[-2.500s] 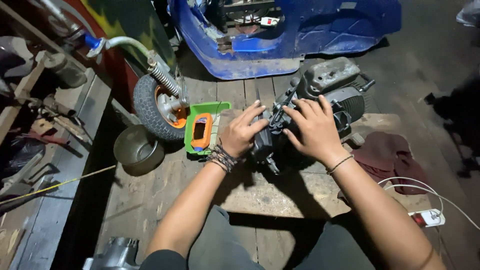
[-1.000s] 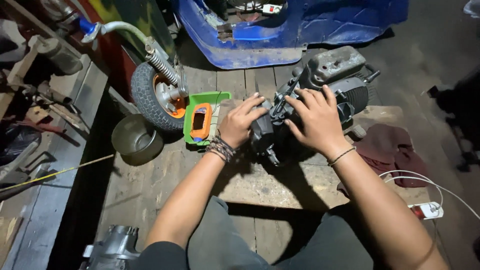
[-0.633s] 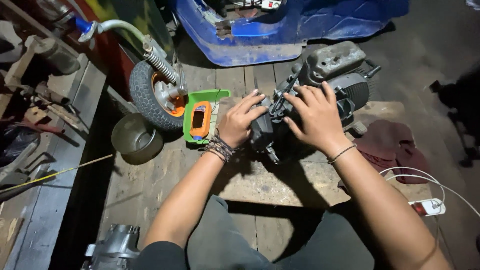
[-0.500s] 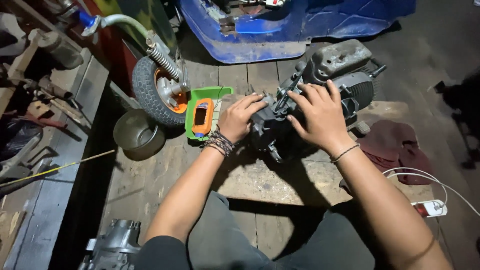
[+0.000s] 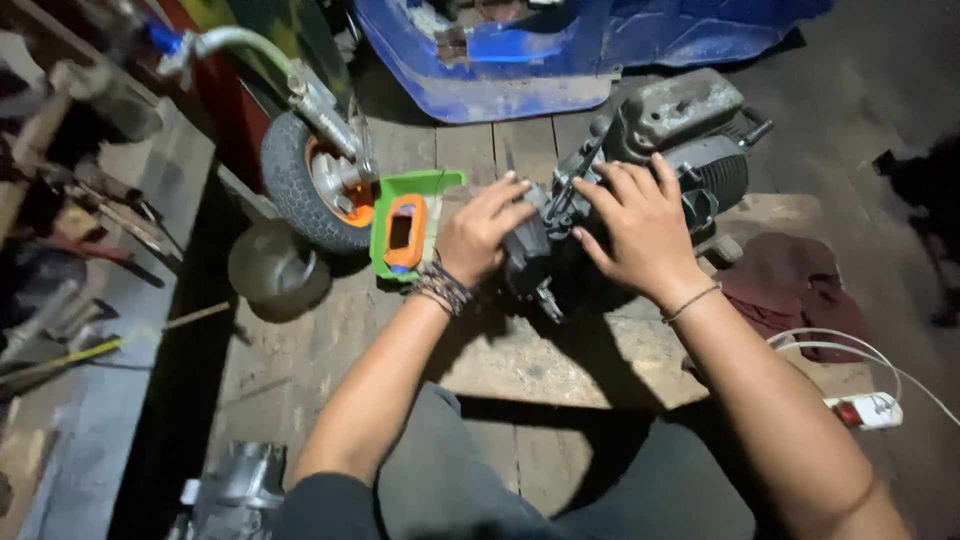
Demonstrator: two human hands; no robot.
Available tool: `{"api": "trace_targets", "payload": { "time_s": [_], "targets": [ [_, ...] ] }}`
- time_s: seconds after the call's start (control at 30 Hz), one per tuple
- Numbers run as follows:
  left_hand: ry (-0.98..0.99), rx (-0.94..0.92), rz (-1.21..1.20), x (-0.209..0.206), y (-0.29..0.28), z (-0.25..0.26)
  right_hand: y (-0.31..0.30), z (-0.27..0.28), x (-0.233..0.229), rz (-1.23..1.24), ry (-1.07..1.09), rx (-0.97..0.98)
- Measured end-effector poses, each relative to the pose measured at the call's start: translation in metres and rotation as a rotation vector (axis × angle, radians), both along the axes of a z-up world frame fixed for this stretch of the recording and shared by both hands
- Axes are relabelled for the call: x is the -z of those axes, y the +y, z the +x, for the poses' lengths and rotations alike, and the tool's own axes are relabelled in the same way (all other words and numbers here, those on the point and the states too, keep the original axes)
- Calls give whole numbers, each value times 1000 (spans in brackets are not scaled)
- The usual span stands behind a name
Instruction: The person sits on the floor and works on a small engine block, using a screwdriver to tighten or adjust components on the side of the engine. The hands manipulate the tool and the engine parts throughout the clip.
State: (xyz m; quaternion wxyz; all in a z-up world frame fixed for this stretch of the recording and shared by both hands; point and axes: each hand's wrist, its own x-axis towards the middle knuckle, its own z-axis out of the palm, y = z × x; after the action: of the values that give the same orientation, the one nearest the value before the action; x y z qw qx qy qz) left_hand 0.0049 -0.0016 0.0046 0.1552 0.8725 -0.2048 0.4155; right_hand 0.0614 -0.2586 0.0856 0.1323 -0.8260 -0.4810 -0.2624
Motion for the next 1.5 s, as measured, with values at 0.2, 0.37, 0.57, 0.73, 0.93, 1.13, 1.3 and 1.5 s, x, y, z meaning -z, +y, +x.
{"api": "trace_targets", "payload": {
  "time_s": [0.2,0.37,0.57,0.73,0.93,1.13,1.3,1.5],
  "targets": [
    [-92,0,-14,27,8,13,0,4,9,9,-32,7],
    [-102,-66,84,-4,-2,-4,-1,3,8,5,-34,6],
    [-282,-105,281,-31,-14,-13,-2,4,10,17,-48,11],
    [-322,-67,311,-21,-23,-14,-1,6,13,20,-55,4],
    [-395,-41,339,-27,-37,-19,-2,5,12,34,-53,-11],
    [-412,-25,332,-21,-29,-15,-4,3,10,38,-53,-23],
    [-281,-100,312,-4,1,-7,-4,3,10,25,-50,-13],
    [-14,-296,95,-15,26,-22,-5,2,7,11,-53,-8]
  ]
}}
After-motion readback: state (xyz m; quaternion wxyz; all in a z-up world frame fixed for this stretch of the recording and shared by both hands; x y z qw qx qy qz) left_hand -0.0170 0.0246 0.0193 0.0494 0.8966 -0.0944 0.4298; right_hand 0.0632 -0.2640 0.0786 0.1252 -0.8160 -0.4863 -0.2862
